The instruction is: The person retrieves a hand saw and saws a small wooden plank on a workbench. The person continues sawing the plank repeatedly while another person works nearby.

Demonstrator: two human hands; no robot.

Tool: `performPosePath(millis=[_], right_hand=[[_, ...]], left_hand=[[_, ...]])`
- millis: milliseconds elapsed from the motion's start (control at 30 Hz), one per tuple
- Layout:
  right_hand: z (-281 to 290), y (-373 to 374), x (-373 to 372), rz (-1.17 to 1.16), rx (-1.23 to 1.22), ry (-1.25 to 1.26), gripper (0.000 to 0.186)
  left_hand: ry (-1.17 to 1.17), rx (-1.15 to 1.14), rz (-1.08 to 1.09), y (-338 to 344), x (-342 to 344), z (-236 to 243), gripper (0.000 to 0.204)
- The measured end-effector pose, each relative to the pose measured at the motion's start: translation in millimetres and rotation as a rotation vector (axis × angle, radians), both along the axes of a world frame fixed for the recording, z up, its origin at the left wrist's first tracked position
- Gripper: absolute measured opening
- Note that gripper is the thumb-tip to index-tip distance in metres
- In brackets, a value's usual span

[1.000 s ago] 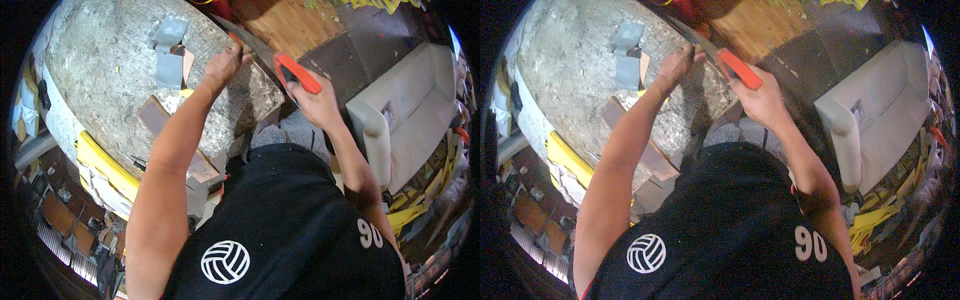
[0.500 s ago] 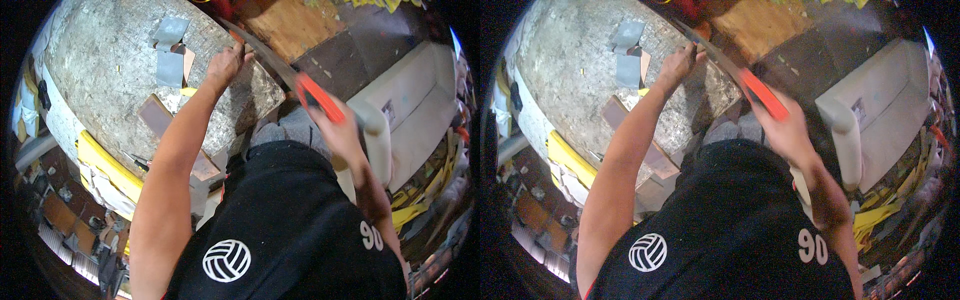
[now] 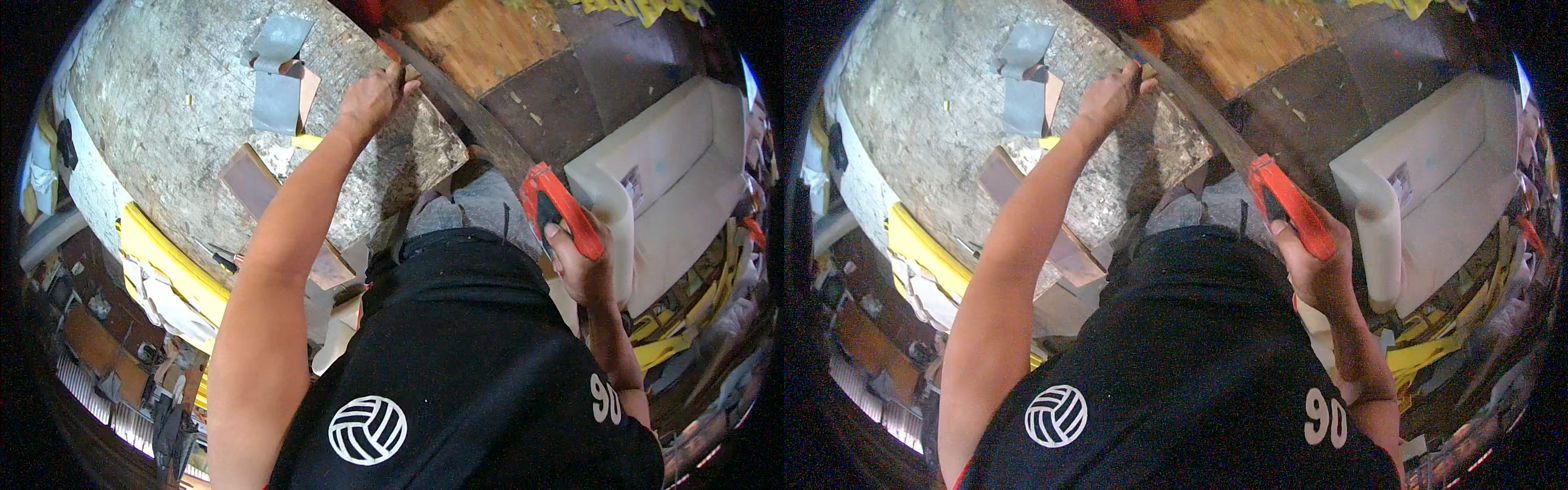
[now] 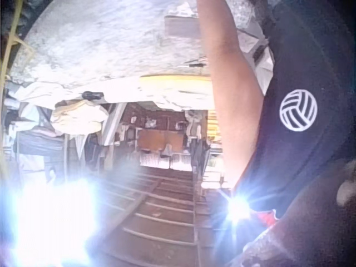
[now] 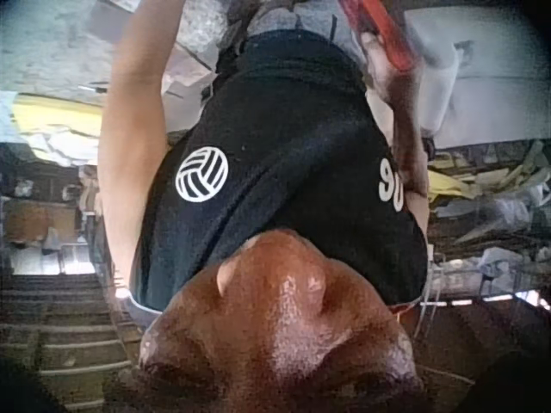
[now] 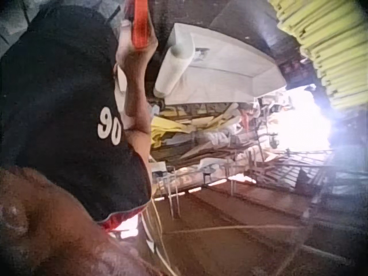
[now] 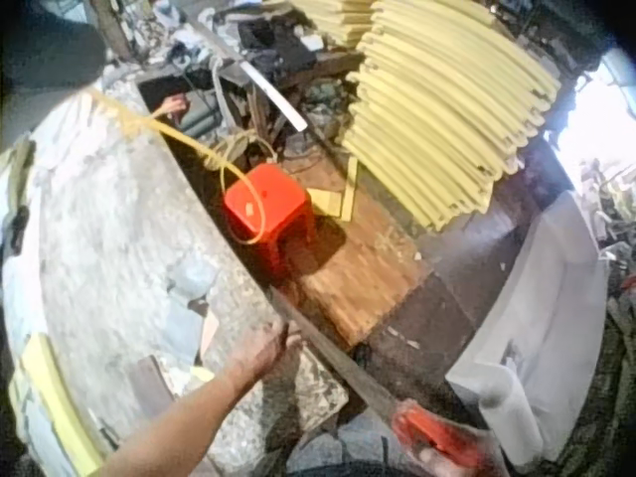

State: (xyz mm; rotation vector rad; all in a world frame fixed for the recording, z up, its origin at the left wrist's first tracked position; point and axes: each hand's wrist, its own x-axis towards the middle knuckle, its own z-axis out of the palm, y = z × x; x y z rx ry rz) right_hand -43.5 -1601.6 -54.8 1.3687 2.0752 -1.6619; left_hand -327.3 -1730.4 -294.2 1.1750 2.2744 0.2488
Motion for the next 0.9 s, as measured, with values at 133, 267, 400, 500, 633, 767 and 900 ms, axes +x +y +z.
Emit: performPosePath(millis=[133,267,400,500,633,767,900], right_hand=[[-58,7,-79,0.048,-0.006,-0.014,0.039],[-61,1,-64,0.120,0.183,0.172,0.038],[-6,8,-11,0.042,0.013,0.051,0.042],[-54,2,-58,0.071,0.050,0.141,0.035],[-69,8,-90,0.124,0.086,0.098,0.034],[-18,11,-32,0.058,-0.005,0.085,0.039],[-44,3,-70,0.143,0.084,0.089,0.036]], left_hand=[[0.001,-0.017,-0.010,3,1,5,0.055],[0.066,-0.038,-0.024,1,2,0,0.057],[0.031,-0.021,0.004,-1,-3,5,0.056],[0.020,-0.010,-0.001,3,4,7,0.055],[0.052,-0.024,-0.036,0,2,6,0.055],[0.037,-0.009,-0.005,-3,5,6,0.055],[0.018,0.041,0.011,1,5,7,0.054]])
